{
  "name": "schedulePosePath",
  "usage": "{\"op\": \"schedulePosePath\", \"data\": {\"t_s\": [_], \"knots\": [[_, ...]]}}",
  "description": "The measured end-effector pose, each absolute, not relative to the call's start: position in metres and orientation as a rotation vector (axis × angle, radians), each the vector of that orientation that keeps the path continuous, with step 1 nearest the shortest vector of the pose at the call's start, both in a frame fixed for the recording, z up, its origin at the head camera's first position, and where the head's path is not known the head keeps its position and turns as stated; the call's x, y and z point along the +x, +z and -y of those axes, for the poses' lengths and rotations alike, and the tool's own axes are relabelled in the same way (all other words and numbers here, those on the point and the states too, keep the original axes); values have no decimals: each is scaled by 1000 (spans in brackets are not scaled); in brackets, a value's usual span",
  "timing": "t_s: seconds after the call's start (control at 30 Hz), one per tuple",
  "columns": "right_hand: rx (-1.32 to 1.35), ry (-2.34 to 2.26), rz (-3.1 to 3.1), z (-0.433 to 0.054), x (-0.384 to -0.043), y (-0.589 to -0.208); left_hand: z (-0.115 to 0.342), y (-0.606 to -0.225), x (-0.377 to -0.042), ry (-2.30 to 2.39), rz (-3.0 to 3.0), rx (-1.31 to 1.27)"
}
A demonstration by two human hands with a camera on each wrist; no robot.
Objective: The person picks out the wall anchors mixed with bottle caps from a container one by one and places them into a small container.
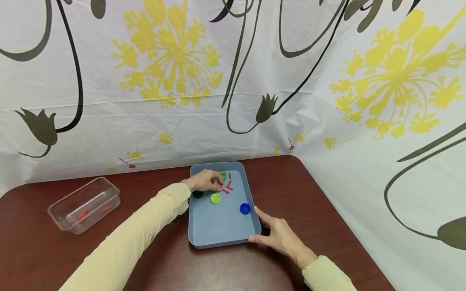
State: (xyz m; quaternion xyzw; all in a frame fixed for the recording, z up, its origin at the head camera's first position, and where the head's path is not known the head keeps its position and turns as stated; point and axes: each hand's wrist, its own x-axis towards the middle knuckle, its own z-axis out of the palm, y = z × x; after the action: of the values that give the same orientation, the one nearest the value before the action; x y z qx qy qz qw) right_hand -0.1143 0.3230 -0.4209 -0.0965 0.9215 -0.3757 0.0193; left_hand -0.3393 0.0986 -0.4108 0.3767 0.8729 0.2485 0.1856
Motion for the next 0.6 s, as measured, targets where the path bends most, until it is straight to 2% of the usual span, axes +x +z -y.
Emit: {"op": "schedulePosePath", "data": {"t_s": [0.33,0.6], "knots": [[-291,-1127,-2890,-323,-115,-421,-81,-392,-329,962,-2495,1027],[-278,-1145,-2883,-321,-114,-421,-53,-377,-320,1291,-2492,872]]}}
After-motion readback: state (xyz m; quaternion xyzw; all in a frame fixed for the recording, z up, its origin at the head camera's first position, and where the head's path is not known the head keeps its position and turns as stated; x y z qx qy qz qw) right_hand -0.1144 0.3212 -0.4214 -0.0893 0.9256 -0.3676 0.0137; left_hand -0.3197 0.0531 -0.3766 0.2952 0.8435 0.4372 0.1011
